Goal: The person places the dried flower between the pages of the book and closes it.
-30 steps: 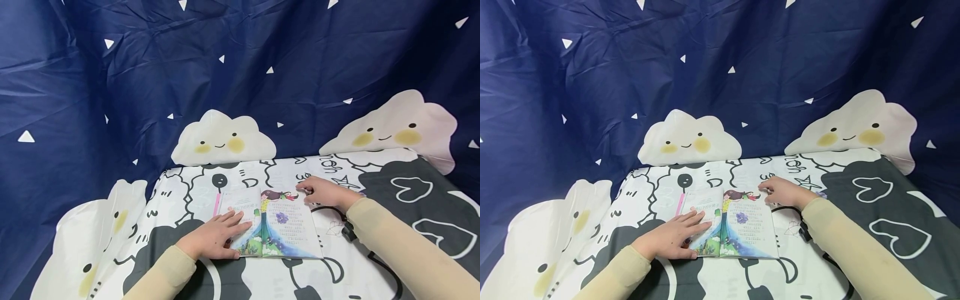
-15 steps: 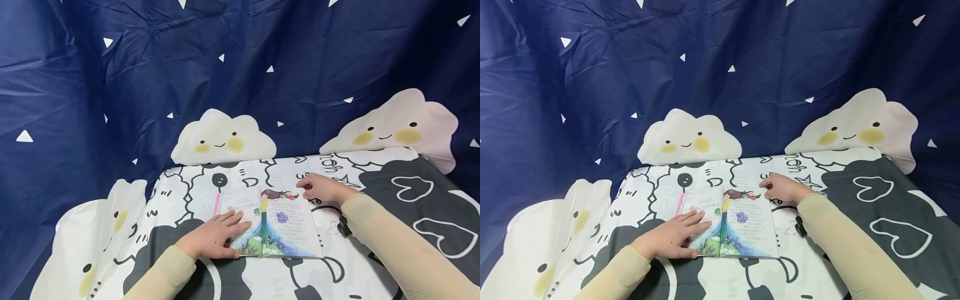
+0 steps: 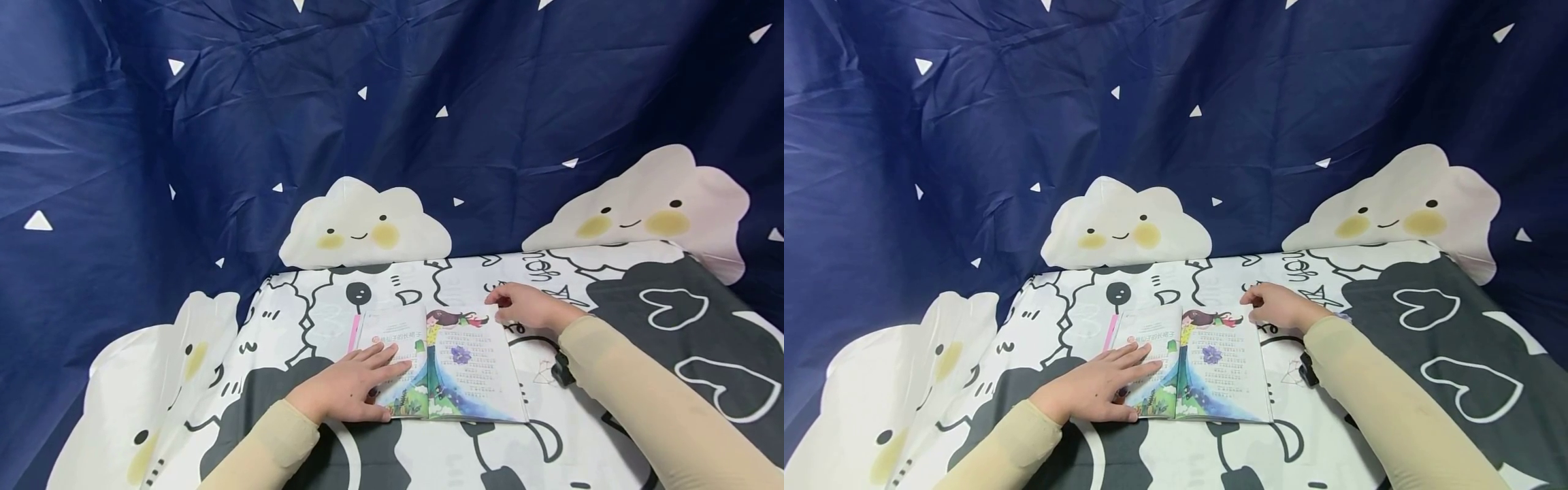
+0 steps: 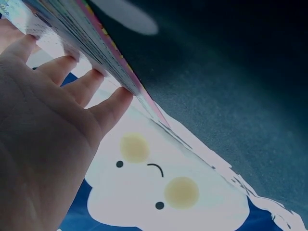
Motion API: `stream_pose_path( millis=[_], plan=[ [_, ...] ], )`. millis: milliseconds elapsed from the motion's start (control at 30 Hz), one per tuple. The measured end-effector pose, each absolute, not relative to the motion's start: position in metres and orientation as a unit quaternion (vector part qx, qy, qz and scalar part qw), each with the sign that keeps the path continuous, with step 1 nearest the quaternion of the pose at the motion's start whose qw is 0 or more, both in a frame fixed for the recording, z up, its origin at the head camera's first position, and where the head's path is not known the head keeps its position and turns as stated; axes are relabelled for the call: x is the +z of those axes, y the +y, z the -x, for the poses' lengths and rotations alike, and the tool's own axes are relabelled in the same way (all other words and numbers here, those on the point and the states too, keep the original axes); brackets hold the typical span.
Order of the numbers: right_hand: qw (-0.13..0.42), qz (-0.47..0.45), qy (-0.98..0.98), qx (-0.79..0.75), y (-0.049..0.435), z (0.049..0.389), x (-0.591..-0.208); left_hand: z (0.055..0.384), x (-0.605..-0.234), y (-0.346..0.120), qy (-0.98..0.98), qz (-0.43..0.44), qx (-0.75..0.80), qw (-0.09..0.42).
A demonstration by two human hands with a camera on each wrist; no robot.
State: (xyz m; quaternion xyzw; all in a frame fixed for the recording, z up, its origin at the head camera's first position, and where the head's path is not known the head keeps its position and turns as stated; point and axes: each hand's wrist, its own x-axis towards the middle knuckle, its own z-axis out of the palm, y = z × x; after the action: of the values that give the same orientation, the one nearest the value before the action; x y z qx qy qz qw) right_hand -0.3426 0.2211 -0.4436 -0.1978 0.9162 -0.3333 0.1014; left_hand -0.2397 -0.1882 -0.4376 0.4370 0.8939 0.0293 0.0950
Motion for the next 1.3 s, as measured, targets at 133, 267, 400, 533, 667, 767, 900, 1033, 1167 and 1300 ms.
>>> stream_pose_path(
  millis=[133, 267, 400, 533, 667, 767, 900, 1033, 1167, 1300],
  plan=[
    [0.094, 0.193, 0.915, -0.341, 0.222, 0.342, -0.443, 0.240, -0.438, -0.189, 0.893, -0.438, 0.031, 0.096],
    [0.082, 0.201, 0.917, -0.334, 0.222, 0.341, -0.443, 0.241, -0.439, -0.189, 0.892, -0.440, 0.033, 0.096],
    [0.059, 0.222, 0.922, -0.311, 0.222, 0.339, -0.441, 0.241, -0.439, -0.189, 0.891, -0.443, 0.032, 0.095],
    [0.041, 0.220, 0.928, -0.298, 0.220, 0.338, -0.440, 0.241, -0.439, -0.189, 0.891, -0.443, 0.033, 0.097],
    [0.046, 0.192, 0.934, -0.297, 0.218, 0.336, -0.440, 0.241, -0.438, -0.189, 0.891, -0.441, 0.035, 0.097],
    [0.066, 0.176, 0.934, -0.302, 0.216, 0.334, -0.439, 0.241, -0.438, -0.189, 0.892, -0.439, 0.034, 0.096],
    [0.089, 0.157, 0.927, -0.330, 0.212, 0.332, -0.438, 0.241, -0.437, -0.189, 0.893, -0.438, 0.033, 0.094],
    [0.112, 0.131, 0.900, -0.401, 0.210, 0.332, -0.438, 0.240, -0.436, -0.190, 0.893, -0.439, 0.037, 0.094],
    [0.122, 0.128, 0.879, -0.443, 0.209, 0.331, -0.438, 0.240, -0.436, -0.190, 0.893, -0.439, 0.039, 0.095],
    [0.116, 0.132, 0.880, -0.442, 0.209, 0.327, -0.434, 0.241, -0.436, -0.190, 0.892, -0.440, 0.038, 0.093]
  ],
)
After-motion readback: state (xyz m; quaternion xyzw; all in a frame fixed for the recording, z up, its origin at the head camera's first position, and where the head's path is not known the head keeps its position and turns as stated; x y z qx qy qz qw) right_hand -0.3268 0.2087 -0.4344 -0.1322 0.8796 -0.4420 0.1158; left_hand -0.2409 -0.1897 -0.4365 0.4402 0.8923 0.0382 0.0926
